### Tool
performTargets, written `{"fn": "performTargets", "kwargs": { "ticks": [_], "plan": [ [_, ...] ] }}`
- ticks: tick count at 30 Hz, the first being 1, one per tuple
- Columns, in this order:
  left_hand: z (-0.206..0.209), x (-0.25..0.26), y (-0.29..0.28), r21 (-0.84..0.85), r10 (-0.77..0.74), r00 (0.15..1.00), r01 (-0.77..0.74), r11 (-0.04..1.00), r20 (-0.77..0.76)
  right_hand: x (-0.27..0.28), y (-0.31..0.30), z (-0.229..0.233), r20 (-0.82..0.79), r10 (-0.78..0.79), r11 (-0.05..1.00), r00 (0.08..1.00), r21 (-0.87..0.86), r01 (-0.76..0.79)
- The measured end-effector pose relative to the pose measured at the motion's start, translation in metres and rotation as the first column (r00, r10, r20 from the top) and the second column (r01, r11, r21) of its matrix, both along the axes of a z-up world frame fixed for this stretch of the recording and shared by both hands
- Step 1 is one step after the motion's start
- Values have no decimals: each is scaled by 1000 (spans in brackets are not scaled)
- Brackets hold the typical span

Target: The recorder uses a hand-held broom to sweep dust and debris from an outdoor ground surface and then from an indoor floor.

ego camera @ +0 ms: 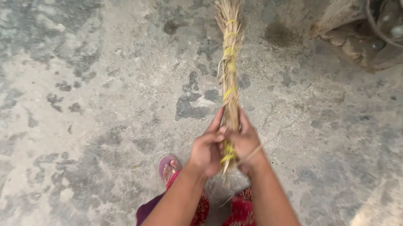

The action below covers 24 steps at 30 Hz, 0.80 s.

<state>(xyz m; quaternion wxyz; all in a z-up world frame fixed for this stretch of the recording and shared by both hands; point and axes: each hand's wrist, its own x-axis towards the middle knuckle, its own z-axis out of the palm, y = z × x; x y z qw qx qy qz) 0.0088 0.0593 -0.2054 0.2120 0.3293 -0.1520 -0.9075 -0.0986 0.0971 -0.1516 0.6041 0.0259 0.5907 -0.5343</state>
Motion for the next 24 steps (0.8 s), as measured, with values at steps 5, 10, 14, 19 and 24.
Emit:
{"fn": "performTargets", "kwargs": {
  "ticks": [5, 10, 14, 19, 24],
  "plan": [
    [-16, 6, 10, 9, 41, 969, -45, 999, 245, 34, 30, -91, -17, -63, 983, 998, -174, 59],
    [-20, 8, -5, -155, 147, 954, -109, 982, 261, 40, 1, -67, -187, -35, 984, 982, -176, 1],
    [-13, 19, -20, -249, 130, 972, -79, 965, 195, 55, -17, -44, -106, -83, 973, 991, -221, 58],
    [-12, 33, -36, -330, 132, 962, -47, 943, 241, 67, -23, -69, -40, -155, 937, 987, -321, 135],
    [-10, 29, -35, -359, 139, 953, -35, 933, 268, 65, -21, -72, -107, -165, 943, 980, -308, 125]
  ]
}}
